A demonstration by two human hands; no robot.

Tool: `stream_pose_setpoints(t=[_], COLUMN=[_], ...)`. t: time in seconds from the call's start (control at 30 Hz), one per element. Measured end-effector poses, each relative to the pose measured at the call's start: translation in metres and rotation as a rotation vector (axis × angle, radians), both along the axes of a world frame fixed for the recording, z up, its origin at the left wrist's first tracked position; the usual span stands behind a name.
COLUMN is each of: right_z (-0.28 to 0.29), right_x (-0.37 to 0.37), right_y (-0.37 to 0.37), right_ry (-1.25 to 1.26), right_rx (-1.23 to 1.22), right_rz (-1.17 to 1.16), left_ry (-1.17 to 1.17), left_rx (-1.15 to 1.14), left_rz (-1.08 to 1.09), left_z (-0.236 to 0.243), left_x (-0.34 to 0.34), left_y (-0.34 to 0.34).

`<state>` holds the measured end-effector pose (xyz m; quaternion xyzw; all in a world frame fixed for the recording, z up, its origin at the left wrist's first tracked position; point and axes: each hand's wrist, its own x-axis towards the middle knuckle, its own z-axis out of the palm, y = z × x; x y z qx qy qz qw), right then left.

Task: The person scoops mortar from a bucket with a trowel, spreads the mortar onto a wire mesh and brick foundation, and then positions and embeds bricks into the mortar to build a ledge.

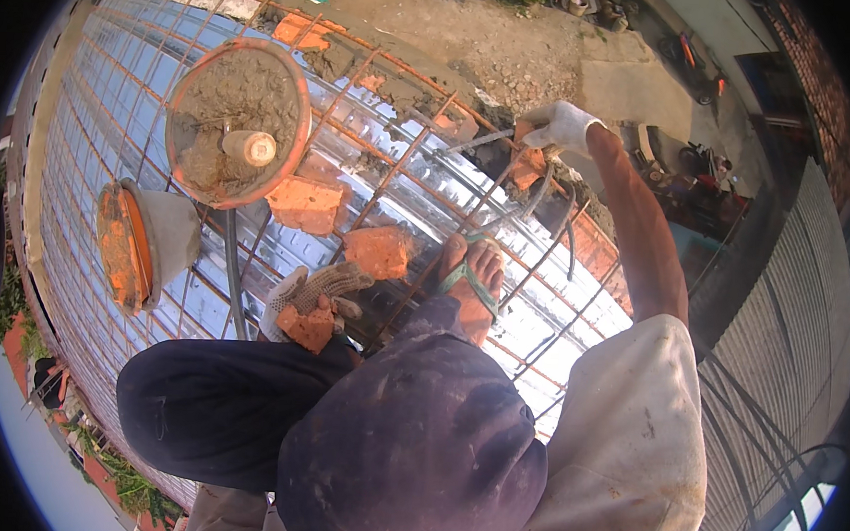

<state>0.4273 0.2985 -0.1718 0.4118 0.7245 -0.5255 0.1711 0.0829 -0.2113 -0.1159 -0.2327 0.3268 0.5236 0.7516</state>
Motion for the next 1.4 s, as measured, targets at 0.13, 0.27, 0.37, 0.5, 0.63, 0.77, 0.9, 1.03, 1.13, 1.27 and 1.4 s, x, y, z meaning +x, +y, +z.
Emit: stream_pose_setpoints(t=[0.13,0.27,0.37,0.5,0.63,0.77,0.9,1.03,1.13,1.27,1.4], right_z=[0.019,0.01,0.025,0.014,0.027,0.03,0.043,0.047,0.016,0.049,0.057], right_x=[-0.013,-0.001,0.015,-0.02,-0.027,-0.035,-0.037,-0.043,-0.027,-0.038,-0.044], right_y=[-0.01,-0.034,-0.071,-0.097,-0.103,-0.11,-0.094,-0.096,-0.086,-0.093,-0.11], right_ry=[-0.121,-0.096,-0.094,-0.124,-0.232,-0.223,-0.213,-0.27,-0.278,-0.204,-0.334], right_rx=[0.081,0.397,0.527,0.68,0.721,0.788,0.604,0.604,0.693,0.541,0.653], right_rz=[0.049,0.003,0.0,-0.027,-0.047,-0.052,0.059,0.059,0.058,0.039,-0.014], left_ry=[-0.054,-0.084,-0.096,-0.061,0.002,0.01,-0.014,-0.022,-0.032,-0.033,-0.032], left_rx=[0.031,0.064,0.105,-0.109,0.069,0.127,0.095,0.084,0.085,0.064,0.068], left_rz=[-0.03,-0.021,-0.039,0.046,-0.051,-0.052,-0.018,-0.008,-0.014,-0.016,-0.017], left_z=[0.029,0.027,-0.008,-0.04,0.018,0.041,0.025,0.02,0.019,0.025,0.027], left_x=[0.004,0.002,0.001,-0.003,0.007,0.009,0.006,0.005,0.005,0.004,0.004], left_y=[0.023,0.018,0.003,-0.023,0.023,0.032,0.019,0.016,0.02,0.018,0.023])
